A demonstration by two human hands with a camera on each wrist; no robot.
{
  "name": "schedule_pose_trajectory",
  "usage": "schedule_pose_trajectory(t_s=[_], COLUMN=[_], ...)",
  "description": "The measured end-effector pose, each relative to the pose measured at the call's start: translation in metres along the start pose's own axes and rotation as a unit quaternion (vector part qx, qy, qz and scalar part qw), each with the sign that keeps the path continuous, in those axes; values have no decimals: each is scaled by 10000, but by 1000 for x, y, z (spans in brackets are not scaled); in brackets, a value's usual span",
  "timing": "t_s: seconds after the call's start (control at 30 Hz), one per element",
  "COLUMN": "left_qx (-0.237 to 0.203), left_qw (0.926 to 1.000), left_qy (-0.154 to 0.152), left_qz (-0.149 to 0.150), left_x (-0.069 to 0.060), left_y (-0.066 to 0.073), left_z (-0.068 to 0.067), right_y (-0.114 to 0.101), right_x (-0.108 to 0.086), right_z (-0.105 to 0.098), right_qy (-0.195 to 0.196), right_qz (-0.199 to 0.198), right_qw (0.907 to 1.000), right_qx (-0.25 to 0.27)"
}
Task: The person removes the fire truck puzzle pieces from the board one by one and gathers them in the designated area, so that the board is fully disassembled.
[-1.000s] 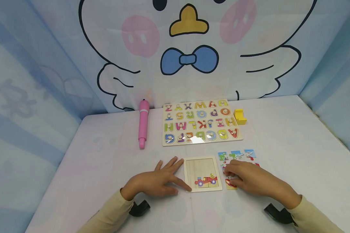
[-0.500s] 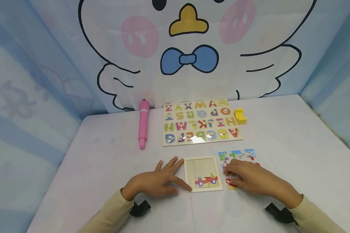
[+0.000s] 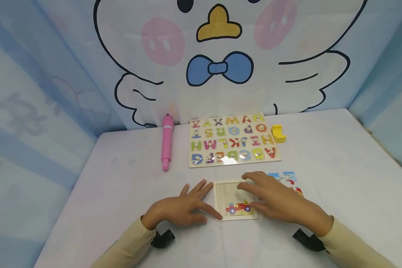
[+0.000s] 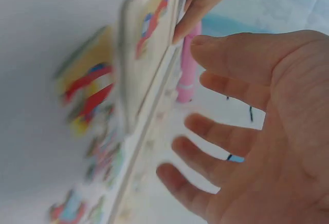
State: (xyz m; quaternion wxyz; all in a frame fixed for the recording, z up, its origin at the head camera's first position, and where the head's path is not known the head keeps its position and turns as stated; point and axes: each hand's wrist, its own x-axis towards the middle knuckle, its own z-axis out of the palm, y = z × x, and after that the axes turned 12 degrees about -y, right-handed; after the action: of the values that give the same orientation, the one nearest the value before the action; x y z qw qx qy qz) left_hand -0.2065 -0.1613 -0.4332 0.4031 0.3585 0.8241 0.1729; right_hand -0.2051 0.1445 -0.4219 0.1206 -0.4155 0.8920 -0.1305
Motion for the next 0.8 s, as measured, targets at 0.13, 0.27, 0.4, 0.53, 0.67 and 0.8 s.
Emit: schedule_pose_trajectory(t_s=[0.13, 0.27, 0.4, 0.53, 0.67, 0.8], left_qx=[5, 77, 124, 123, 74, 28], left_qw=[10000, 9999, 9999, 9999, 10000, 10000], left_qy=[-27, -51, -40, -30, -14, -3], left_qz=[83, 141, 89, 23, -8, -1], left_x=[0, 2, 3, 2, 2, 1], left_y=[-1, -1, -1, 0, 0, 0], left_z=[0, -1, -2, -2, -1, -1], right_y=[-13, -19, -21, -20, -19, -19], right_x=[20, 32, 36, 37, 36, 34], right_z=[-3, 2, 8, 11, 10, 8], right_qy=[-77, -178, -415, -522, -539, -566], right_qz=[-135, -258, -187, -96, -175, -189], right_qw=[9985, 9955, 9947, 9948, 9947, 9950], right_qx=[-526, -896, -927, -866, -859, -796])
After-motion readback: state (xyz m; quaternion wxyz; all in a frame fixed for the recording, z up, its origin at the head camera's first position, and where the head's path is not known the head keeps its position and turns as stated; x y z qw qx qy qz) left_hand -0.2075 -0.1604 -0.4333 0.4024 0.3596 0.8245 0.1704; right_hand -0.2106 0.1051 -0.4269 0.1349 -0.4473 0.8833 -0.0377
